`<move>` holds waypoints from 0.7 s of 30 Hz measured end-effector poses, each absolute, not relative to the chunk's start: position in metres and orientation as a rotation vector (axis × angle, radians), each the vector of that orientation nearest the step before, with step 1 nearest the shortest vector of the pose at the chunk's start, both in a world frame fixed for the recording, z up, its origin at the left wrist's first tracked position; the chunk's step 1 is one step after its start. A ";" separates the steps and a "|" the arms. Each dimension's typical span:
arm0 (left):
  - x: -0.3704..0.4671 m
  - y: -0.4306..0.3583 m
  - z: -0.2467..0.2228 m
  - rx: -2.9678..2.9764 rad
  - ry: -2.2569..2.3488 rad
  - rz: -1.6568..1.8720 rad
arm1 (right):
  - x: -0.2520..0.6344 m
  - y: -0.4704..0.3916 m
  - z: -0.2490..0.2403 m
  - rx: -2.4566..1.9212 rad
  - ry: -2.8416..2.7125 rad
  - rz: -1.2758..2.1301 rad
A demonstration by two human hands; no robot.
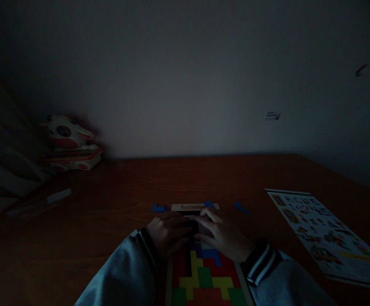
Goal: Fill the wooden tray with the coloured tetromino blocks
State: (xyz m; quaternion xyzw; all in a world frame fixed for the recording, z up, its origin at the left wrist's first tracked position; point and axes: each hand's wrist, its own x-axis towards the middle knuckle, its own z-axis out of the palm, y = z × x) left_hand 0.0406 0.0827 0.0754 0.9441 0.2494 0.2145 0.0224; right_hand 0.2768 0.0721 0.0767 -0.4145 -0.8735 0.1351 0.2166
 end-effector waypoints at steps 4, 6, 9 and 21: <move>0.040 0.084 0.072 2.932 0.748 0.714 | 0.277 0.071 0.079 -1.195 -2.387 0.333; 0.039 0.085 0.071 2.947 0.739 0.728 | 0.277 0.072 0.080 -1.209 -2.382 0.324; 0.038 0.085 0.071 2.968 0.742 0.736 | 0.277 0.073 0.079 -1.209 -2.380 0.316; 0.039 0.086 0.066 2.983 0.753 0.737 | 0.285 0.074 0.088 -1.148 -2.404 0.443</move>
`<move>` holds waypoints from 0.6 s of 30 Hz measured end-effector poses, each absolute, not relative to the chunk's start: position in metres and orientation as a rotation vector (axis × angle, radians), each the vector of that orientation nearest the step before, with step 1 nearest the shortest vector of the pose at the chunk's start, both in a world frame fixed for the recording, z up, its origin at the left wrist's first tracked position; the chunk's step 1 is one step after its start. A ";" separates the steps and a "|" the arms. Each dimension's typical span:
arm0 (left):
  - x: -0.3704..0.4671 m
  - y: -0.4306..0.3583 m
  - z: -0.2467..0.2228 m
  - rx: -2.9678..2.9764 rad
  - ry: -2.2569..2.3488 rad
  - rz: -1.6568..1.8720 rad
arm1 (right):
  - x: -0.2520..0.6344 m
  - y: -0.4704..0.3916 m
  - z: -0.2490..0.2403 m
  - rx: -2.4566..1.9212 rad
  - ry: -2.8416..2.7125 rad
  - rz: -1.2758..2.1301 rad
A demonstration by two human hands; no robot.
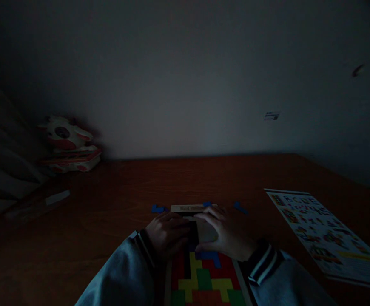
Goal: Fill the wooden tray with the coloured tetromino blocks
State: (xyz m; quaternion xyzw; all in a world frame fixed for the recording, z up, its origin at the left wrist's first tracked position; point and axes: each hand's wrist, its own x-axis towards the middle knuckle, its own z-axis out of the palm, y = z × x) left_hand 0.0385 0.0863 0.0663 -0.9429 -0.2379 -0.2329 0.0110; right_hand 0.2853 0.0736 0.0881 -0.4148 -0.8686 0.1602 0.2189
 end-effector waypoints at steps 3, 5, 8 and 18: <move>0.039 0.086 0.066 -2.942 -0.743 -0.742 | 0.285 0.072 0.088 -1.156 -2.429 0.432; 0.040 0.085 0.068 -2.939 -0.743 -0.753 | 0.285 0.071 0.088 -1.154 -2.419 0.429; 0.041 0.084 0.072 -2.945 -0.755 -0.748 | 0.288 0.075 0.088 -1.188 -2.333 0.416; 0.041 0.083 0.075 -2.942 -0.804 -0.744 | 0.368 0.117 0.061 -1.662 -1.993 0.018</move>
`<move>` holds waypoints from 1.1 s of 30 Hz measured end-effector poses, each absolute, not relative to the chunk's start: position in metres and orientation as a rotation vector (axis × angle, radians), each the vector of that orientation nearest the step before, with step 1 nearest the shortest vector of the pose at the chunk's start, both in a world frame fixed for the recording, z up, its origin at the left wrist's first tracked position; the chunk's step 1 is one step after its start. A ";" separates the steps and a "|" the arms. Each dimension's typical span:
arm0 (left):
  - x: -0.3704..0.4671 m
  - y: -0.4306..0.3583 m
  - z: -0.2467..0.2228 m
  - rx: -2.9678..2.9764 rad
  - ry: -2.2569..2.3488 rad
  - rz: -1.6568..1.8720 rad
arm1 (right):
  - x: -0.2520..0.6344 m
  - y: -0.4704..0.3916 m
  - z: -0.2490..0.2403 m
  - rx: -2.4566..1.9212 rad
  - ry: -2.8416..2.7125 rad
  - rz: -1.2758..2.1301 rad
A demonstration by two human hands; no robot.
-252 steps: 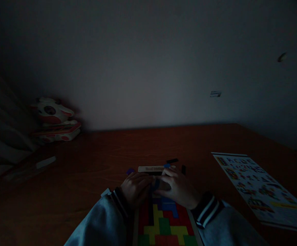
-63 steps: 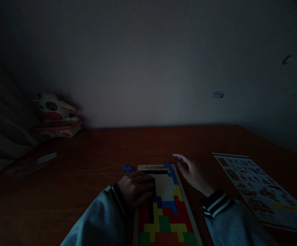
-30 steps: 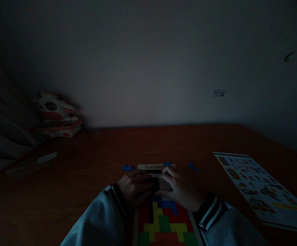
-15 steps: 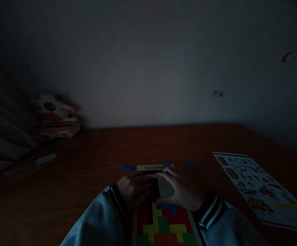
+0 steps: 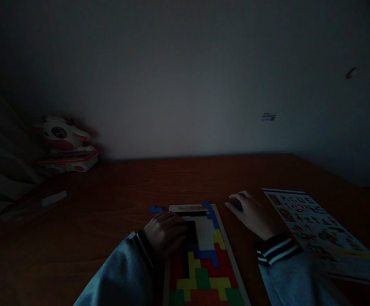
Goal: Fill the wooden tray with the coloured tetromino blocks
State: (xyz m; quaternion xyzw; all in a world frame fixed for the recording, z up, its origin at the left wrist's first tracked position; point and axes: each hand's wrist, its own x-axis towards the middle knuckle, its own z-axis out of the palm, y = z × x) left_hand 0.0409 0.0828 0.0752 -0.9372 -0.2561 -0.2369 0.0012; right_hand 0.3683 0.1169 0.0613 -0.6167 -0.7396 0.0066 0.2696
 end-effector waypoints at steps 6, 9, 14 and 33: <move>0.037 0.087 0.072 -2.919 -0.806 -0.775 | 0.380 0.112 0.075 -1.647 -1.937 0.272; 0.037 0.087 0.072 -2.931 -0.803 -0.784 | 0.365 0.105 0.083 -1.473 -2.044 0.482; 0.039 0.085 0.074 -2.939 -0.819 -0.770 | 0.342 0.093 0.081 -1.407 -2.228 0.626; 0.038 0.088 0.070 -2.909 -0.794 -0.761 | 0.335 0.102 0.056 -1.472 -2.131 0.403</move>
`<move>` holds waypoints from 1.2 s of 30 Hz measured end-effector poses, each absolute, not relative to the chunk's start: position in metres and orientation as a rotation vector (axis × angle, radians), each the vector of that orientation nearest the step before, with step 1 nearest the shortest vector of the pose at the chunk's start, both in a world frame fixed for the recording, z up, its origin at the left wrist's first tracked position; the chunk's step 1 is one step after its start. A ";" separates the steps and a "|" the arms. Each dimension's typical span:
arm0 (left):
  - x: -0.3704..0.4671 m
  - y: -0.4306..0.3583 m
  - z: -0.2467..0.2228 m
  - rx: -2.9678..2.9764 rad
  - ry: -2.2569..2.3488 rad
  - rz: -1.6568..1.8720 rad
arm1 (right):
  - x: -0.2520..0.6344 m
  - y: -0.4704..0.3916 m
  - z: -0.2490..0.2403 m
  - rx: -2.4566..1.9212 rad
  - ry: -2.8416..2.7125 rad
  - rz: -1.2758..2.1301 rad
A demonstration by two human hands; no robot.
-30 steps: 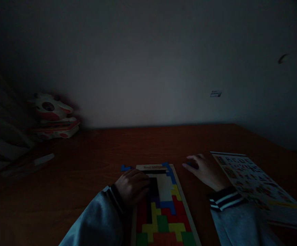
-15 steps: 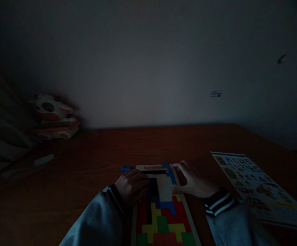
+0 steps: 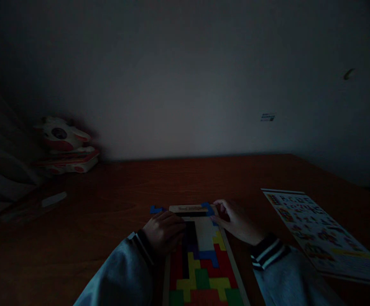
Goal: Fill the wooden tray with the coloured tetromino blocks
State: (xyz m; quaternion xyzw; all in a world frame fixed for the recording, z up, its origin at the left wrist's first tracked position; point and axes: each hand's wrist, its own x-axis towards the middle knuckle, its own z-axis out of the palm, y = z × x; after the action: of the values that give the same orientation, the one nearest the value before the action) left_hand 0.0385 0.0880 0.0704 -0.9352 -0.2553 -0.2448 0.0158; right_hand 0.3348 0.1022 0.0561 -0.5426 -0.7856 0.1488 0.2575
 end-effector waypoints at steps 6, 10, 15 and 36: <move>0.039 0.088 0.072 -2.903 -0.791 -0.766 | 0.331 0.102 0.059 -1.420 -2.086 0.404; 0.039 0.088 0.071 -2.896 -0.781 -0.784 | 0.323 0.103 0.063 -1.396 -2.015 0.371; 0.038 0.088 0.069 -2.906 -0.801 -0.751 | 0.318 0.108 0.058 -1.391 -2.039 0.353; 0.040 0.086 0.075 -2.917 -0.813 -0.758 | 0.326 0.119 0.048 -1.507 -1.869 0.422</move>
State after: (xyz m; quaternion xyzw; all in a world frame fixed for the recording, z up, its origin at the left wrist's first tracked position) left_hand 0.0401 0.0861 0.0746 -0.9344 -0.2605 -0.2428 0.0098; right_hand 0.3263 0.1195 0.0478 -0.5802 -0.7198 0.1624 0.3447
